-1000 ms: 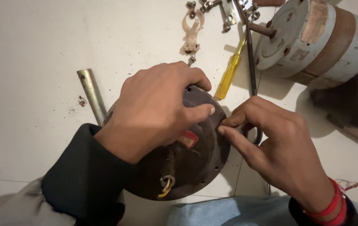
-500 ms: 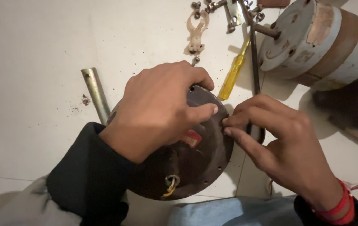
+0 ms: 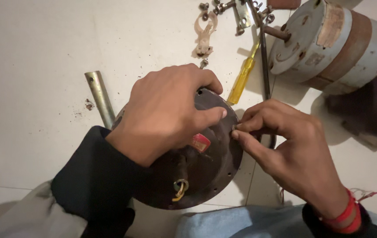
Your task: The person sits on the floor and assembles a ceiling fan motor housing. They insert a metal loop into the motor casing, then use a screwdriver to tighten multiple screws around the perimeter of the housing.
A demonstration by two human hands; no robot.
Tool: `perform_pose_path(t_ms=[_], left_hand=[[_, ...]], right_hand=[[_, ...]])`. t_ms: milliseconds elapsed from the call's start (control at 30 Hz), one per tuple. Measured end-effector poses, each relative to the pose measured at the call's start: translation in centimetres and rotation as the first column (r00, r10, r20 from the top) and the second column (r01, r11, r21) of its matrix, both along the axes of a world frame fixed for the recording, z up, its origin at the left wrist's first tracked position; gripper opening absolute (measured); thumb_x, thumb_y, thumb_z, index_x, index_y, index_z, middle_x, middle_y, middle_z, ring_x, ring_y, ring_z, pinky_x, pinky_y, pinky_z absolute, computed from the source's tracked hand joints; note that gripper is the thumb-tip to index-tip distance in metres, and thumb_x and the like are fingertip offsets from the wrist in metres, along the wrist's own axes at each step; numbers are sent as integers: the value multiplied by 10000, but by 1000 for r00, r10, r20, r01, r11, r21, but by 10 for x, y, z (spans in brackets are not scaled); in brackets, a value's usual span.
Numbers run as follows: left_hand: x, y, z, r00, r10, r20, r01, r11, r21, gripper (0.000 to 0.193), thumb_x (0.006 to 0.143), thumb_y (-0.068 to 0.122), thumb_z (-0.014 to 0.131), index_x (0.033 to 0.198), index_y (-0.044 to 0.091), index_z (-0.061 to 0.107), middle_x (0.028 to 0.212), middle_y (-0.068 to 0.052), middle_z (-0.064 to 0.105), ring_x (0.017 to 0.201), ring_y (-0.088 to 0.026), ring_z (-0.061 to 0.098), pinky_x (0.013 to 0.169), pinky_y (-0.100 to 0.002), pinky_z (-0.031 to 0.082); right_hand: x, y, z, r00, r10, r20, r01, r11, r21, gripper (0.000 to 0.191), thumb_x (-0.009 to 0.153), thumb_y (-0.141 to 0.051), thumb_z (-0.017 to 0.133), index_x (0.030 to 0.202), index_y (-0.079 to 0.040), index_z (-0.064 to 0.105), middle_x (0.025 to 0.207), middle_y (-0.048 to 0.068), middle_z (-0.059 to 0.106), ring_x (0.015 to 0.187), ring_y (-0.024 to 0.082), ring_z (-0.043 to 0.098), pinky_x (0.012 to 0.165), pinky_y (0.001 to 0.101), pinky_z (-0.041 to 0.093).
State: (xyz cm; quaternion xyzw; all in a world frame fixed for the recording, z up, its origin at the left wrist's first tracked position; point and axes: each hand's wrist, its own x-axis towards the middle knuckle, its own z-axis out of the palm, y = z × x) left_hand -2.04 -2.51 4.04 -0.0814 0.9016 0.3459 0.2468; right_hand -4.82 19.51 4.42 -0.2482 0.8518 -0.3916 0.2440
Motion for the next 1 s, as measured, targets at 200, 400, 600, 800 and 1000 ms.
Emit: perform_pose_path(t_ms=[200,400,600,800,1000], left_hand=[[6,-1,-3,976,25,-218,-14,998,54,382,777,414,780,1056,153,767,996,-87,752,974,-306,695,834,-454,505],[3,3,-4,976,45,-211,-33,998,60,359,755,411,779,1022,171,778,1014,-61,755,978,-296,698,852,-446,507],[-3,1,-2,991,35,-126,-28,998,51,368,740,411,775,1042,202,781,970,-61,772,932,-289,724,856,-429,533],[-8,2,-16,974,-20,-224,25,999,19,385,743,421,783,1055,196,780,992,-72,768,946,-321,708,841,-461,527],[-18,5,-39,961,-34,-275,36,999,4,379,761,420,758,1052,177,771,1022,-70,762,962,-316,712,867,-449,537]], right_hand=[[-1,2,2,996,62,-69,-58,996,67,159,802,-57,805,948,-29,751,940,47,740,715,114,677,560,258,522],[-2,2,0,1000,28,-8,-27,999,30,108,806,-38,779,904,-27,736,956,50,742,785,112,742,658,253,589],[-9,2,-1,994,14,107,-15,1000,11,125,820,-52,779,933,-32,728,926,45,737,781,127,736,687,278,612],[-10,5,-2,940,41,-338,30,979,201,140,922,-119,737,1040,-45,727,952,96,727,816,274,731,704,386,570],[-8,8,-25,836,137,-531,184,841,508,348,883,-306,784,1083,-37,689,982,168,698,780,400,677,631,509,522]])
